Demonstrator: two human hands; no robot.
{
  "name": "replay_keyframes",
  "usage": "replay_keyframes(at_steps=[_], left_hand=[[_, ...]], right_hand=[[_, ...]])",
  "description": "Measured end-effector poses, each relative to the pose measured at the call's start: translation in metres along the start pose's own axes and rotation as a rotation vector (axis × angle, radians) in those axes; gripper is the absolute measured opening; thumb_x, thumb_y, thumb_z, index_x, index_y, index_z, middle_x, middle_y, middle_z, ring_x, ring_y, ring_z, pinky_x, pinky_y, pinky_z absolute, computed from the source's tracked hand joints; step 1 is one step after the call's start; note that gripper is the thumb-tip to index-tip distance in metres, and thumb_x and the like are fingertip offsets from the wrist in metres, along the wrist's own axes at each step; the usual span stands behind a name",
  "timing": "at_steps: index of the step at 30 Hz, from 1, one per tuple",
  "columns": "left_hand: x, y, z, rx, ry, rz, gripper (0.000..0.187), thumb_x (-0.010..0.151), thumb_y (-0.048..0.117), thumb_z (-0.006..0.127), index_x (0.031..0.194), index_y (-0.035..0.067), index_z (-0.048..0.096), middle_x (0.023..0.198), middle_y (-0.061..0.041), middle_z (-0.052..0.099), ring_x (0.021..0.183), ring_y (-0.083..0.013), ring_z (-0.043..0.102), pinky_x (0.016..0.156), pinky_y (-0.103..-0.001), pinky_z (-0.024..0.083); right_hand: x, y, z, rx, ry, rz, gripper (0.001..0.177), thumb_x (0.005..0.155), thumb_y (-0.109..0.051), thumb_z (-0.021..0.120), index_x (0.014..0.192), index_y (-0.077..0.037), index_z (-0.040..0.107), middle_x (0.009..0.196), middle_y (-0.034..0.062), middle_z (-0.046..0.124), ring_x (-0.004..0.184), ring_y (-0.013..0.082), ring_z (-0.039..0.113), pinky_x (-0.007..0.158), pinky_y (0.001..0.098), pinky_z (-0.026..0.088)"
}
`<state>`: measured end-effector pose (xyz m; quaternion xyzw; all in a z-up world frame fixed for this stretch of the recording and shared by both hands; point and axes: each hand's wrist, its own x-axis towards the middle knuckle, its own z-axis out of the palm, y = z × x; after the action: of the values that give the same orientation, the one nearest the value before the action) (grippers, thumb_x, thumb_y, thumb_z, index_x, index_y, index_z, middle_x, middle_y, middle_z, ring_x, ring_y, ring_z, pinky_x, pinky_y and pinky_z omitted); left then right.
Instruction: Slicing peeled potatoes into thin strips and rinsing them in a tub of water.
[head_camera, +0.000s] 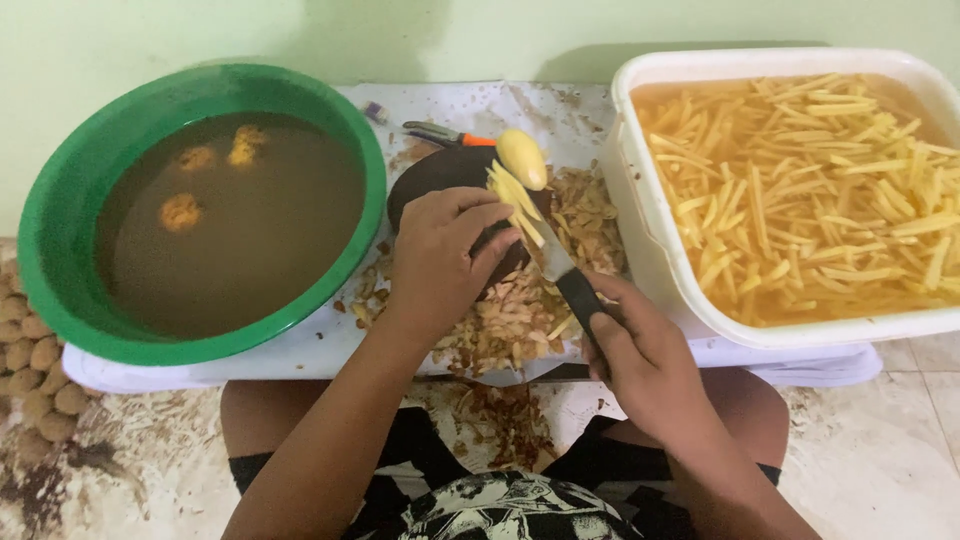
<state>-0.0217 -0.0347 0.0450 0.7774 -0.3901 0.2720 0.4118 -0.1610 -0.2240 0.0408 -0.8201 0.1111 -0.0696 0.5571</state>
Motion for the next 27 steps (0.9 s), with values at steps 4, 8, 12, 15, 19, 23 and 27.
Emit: replay_keyframes(at_steps=[4, 8, 12, 15, 19, 23, 27], left_hand=[[0.026, 0.022, 0.025, -0.066, 0.051, 0.102, 0.023, 0.084, 0.013, 0.083, 0.105, 0.005, 0.075, 0.112, -0.005, 0.071, 0.102, -0.0259, 0.066, 0.095, -0.040, 0.048], [0.067, 0.045, 0.069, -0.110, -0.041, 0.222, 0.018, 0.090, 0.020, 0.079, 0.107, 0.014, 0.077, 0.113, -0.001, 0.071, 0.105, -0.0208, 0.063, 0.101, -0.040, 0.043], [0.096, 0.058, 0.118, -0.017, -0.173, 0.316, 0.009, 0.087, 0.020, 0.074, 0.095, 0.018, 0.077, 0.104, 0.006, 0.066, 0.100, -0.0211, 0.057, 0.097, -0.043, 0.038], [0.104, 0.069, 0.130, -0.130, -0.094, 0.338, 0.034, 0.083, 0.012, 0.075, 0.115, 0.016, 0.065, 0.119, -0.001, 0.061, 0.111, -0.0259, 0.058, 0.099, -0.042, 0.044], [0.107, 0.074, 0.144, 0.040, -0.186, 0.387, 0.049, 0.079, 0.010, 0.071, 0.127, 0.018, 0.071, 0.143, -0.007, 0.053, 0.127, -0.0286, 0.051, 0.103, -0.047, 0.040], [0.108, 0.072, 0.141, -0.021, -0.226, 0.359, 0.034, 0.078, 0.006, 0.065, 0.110, 0.011, 0.077, 0.143, -0.008, 0.053, 0.128, -0.0286, 0.047, 0.106, -0.047, 0.034], [0.108, 0.070, 0.139, -0.020, -0.244, 0.412, 0.012, 0.084, 0.008, 0.065, 0.082, 0.010, 0.076, 0.138, -0.009, 0.058, 0.126, -0.0298, 0.046, 0.100, -0.047, 0.033]], right_hand=[[-0.032, -0.028, -0.033, 0.044, 0.110, 0.109, 0.052, 0.094, 0.000, 0.046, 0.143, -0.006, 0.062, 0.071, 0.0091, 0.068, 0.054, 0.0166, 0.057, 0.048, 0.0276, 0.046], [-0.049, -0.047, -0.074, -0.264, 0.356, 0.130, 0.054, 0.093, -0.004, 0.054, 0.146, -0.007, 0.061, 0.078, 0.0128, 0.071, 0.063, 0.0227, 0.063, 0.056, 0.0334, 0.049], [-0.045, -0.050, -0.107, -0.556, 0.557, 0.151, 0.051, 0.092, -0.006, 0.056, 0.142, -0.003, 0.063, 0.095, 0.0196, 0.075, 0.077, 0.0332, 0.067, 0.069, 0.0419, 0.050], [-0.047, -0.054, -0.117, -0.541, 0.553, 0.190, 0.048, 0.092, -0.006, 0.055, 0.139, -0.007, 0.065, 0.091, 0.0180, 0.074, 0.076, 0.0309, 0.066, 0.069, 0.0412, 0.050], [-0.047, -0.046, -0.122, -0.514, 0.547, 0.208, 0.048, 0.093, -0.007, 0.054, 0.140, -0.006, 0.065, 0.087, 0.0173, 0.074, 0.077, 0.0301, 0.066, 0.070, 0.0405, 0.050], [-0.042, -0.040, -0.124, -0.545, 0.551, 0.225, 0.047, 0.095, -0.008, 0.054, 0.140, -0.006, 0.065, 0.092, 0.0220, 0.074, 0.079, 0.0345, 0.068, 0.070, 0.0441, 0.051], [-0.041, -0.046, -0.121, -0.503, 0.540, 0.226, 0.048, 0.095, -0.005, 0.054, 0.141, -0.006, 0.064, 0.092, 0.0214, 0.074, 0.079, 0.0317, 0.067, 0.070, 0.0422, 0.051]])
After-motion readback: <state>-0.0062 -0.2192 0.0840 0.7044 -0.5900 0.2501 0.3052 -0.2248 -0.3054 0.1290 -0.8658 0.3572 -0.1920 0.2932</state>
